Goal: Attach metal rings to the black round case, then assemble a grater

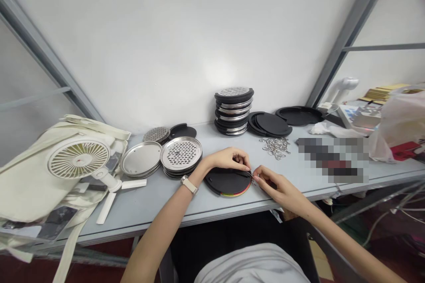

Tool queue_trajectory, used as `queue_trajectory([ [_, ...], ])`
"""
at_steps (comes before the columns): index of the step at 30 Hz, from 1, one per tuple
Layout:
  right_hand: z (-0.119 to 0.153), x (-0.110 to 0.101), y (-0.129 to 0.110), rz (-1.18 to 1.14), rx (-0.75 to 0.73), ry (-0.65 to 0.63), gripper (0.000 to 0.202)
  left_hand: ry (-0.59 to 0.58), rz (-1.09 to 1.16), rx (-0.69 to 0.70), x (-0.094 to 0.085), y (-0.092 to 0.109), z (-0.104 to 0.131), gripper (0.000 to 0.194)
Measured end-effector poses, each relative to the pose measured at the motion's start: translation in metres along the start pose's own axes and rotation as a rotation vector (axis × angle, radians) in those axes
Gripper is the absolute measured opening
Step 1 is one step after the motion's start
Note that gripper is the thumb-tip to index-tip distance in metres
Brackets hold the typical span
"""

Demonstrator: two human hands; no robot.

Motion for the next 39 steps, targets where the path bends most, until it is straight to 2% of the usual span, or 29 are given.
queue_trajectory([
  [6, 0.0, 0.001, 0.001, 0.007, 0.001, -0.024, 0.028, 0.007, -0.012, 0.083, -0.001, 0.001, -0.001, 0.015],
  [21, 0.001, 0.002, 0.003, 0.016, -0.008, -0.039, 0.02, 0.001, 0.025, 0.075, -0.001, 0.009, 0.005, 0.019],
  [28, 0.001, 0.002, 0.003, 0.017, -0.005, -0.034, 0.02, 0.014, 0.028, -0.026, -0.002, 0.007, 0.006, 0.025],
  [39, 0.001, 0.002, 0.004, 0.006, 0.01, -0.043, 0.021, -0.079, 0.002, 0.053, 0.0, 0.011, 0.009, 0.035],
])
Point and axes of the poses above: each hand's wrist, its own z-axis away from the middle knuckle, its own x-axis out of the palm, y = z × x, the point moved 7 cm from there along -z, towards the middle knuckle, and after that the axes turned 7 degrees about -z, right-handed, at the moved point
